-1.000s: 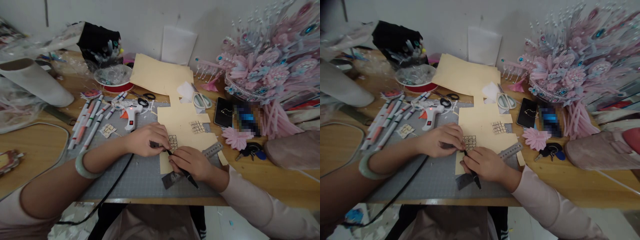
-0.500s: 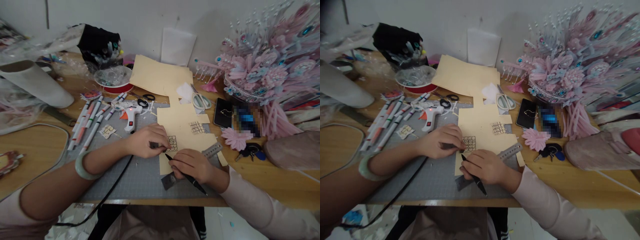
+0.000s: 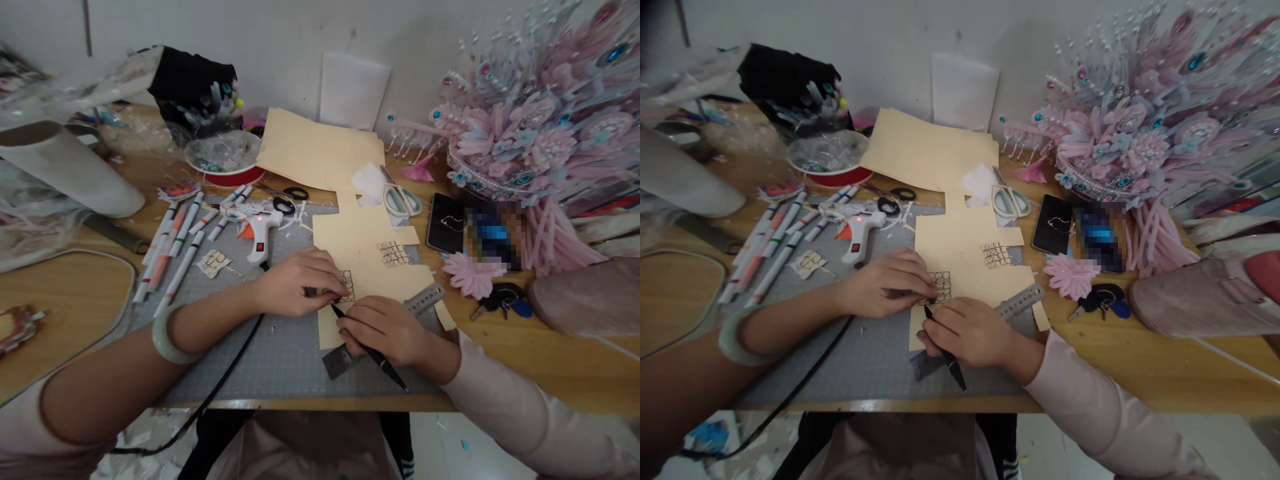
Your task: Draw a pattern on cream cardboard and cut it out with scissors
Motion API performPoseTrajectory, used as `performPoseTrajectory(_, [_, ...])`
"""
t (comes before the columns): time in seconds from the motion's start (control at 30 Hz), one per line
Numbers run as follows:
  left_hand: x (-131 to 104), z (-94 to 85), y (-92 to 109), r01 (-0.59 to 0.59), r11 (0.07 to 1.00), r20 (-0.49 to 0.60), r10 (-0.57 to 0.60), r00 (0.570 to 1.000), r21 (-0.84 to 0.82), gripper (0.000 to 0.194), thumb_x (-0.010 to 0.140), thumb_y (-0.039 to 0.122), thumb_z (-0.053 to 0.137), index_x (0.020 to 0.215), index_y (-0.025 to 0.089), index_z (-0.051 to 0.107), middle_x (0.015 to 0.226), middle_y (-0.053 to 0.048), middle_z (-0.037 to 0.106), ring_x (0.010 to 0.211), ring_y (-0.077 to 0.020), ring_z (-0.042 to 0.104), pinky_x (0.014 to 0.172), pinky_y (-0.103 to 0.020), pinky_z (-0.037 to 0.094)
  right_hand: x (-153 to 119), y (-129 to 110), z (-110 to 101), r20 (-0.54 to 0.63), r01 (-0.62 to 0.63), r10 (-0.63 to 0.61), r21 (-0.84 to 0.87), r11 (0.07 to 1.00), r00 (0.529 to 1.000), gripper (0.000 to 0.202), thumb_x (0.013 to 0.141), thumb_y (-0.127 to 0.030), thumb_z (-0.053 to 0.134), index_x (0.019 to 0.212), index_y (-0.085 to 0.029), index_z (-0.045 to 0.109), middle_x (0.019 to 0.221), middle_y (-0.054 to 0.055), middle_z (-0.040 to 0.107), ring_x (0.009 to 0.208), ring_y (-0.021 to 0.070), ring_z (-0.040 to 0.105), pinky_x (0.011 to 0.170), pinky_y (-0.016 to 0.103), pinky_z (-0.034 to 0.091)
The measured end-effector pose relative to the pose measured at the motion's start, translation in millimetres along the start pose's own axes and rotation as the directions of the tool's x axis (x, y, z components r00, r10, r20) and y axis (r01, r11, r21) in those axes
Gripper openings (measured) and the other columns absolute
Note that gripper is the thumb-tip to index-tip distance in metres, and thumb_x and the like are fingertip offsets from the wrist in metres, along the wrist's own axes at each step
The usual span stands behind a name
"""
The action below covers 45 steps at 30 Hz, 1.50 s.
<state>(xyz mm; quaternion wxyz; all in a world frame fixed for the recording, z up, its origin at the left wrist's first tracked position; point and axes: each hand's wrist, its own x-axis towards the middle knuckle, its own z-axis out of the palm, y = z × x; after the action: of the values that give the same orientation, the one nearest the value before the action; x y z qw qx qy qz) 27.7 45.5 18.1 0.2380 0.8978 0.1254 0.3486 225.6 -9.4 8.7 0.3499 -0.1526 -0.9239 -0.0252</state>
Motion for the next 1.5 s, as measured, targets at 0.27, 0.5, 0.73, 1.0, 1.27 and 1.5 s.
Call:
performPoseTrajectory(0.27, [0.2,0.0,-0.9,-0.018,1.0,0.058,0.017,0.998,0.019,0.017,0.077,0.008,0.055,0.084,0.019,0.066,0.081,-0.003,0.07,0.078,-0.0159,0.06,0.075,-0.031,0.045,1.6,-6.0,1.0,0.121,0.05,-0.034,-0.125,0.991,0.992,0.01,0.083,-0.016,0.055,0.081,-0.009,0.061,0.065,0.004,0.063,0.064,0.0154,0.06,0.057,0.027,0.052])
performPoseTrajectory(0.5, [1.4,-1.9,1.0,-0.011,0.999,0.087,0.007,0.996,0.04,0.018,0.075,0.007,0.055,0.083,0.019,0.066,0.08,-0.003,0.069,0.079,-0.0163,0.059,0.076,-0.031,0.044,0.8,-4.6,4.6,0.149,0.054,-0.03,-0.16,0.986,0.988,0.012,0.085,-0.016,0.052,0.079,-0.01,0.06,0.066,0.005,0.062,0.068,0.0152,0.059,0.058,0.027,0.051])
performPoseTrajectory(0.73, [0.5,-0.5,-0.4,-0.003,1.0,0.082,0.001,0.997,0.026,0.018,0.076,0.008,0.054,0.083,0.019,0.066,0.079,-0.002,0.07,0.078,-0.0156,0.059,0.075,-0.03,0.044,2.2,-5.7,0.0,0.131,0.063,-0.046,-0.133,0.989,0.99,0.015,0.086,-0.014,0.049,0.074,-0.011,0.059,0.063,0.004,0.06,0.066,0.0142,0.058,0.057,0.026,0.05])
performPoseTrajectory(1.0, [0.7,-0.7,0.0,-0.004,1.0,0.079,0.003,0.997,0.023,0.018,0.075,0.008,0.055,0.083,0.019,0.066,0.078,-0.003,0.07,0.078,-0.0164,0.06,0.075,-0.031,0.045,-2.3,0.1,-5.2,0.123,0.012,0.003,-0.124,0.992,0.992,0.017,0.087,-0.012,0.046,0.077,-0.011,0.06,0.067,0.006,0.061,0.066,0.0151,0.058,0.058,0.027,0.05])
performPoseTrajectory(1.27, [0.9,-0.7,0.3,-0.017,1.0,0.068,0.016,0.998,0.021,0.016,0.076,0.008,0.056,0.082,0.018,0.066,0.077,-0.004,0.069,0.077,-0.0167,0.059,0.075,-0.03,0.045,-7.5,2.5,-4.9,0.155,-0.059,0.07,-0.078,0.995,0.985,0.019,0.088,-0.012,0.041,0.082,-0.012,0.059,0.072,0.008,0.063,0.071,0.0159,0.057,0.062,0.029,0.051])
performPoseTrajectory(1.5, [0.8,-0.3,-0.6,-0.014,1.0,0.072,0.012,0.997,0.017,0.016,0.076,0.007,0.056,0.083,0.018,0.065,0.077,-0.004,0.068,0.077,-0.0168,0.059,0.074,-0.03,0.045,-3.4,-0.5,-2.2,0.073,-0.037,0.038,-0.024,0.999,0.997,0.011,0.084,-0.01,0.049,0.079,-0.011,0.059,0.068,0.006,0.063,0.069,0.0145,0.058,0.059,0.026,0.052])
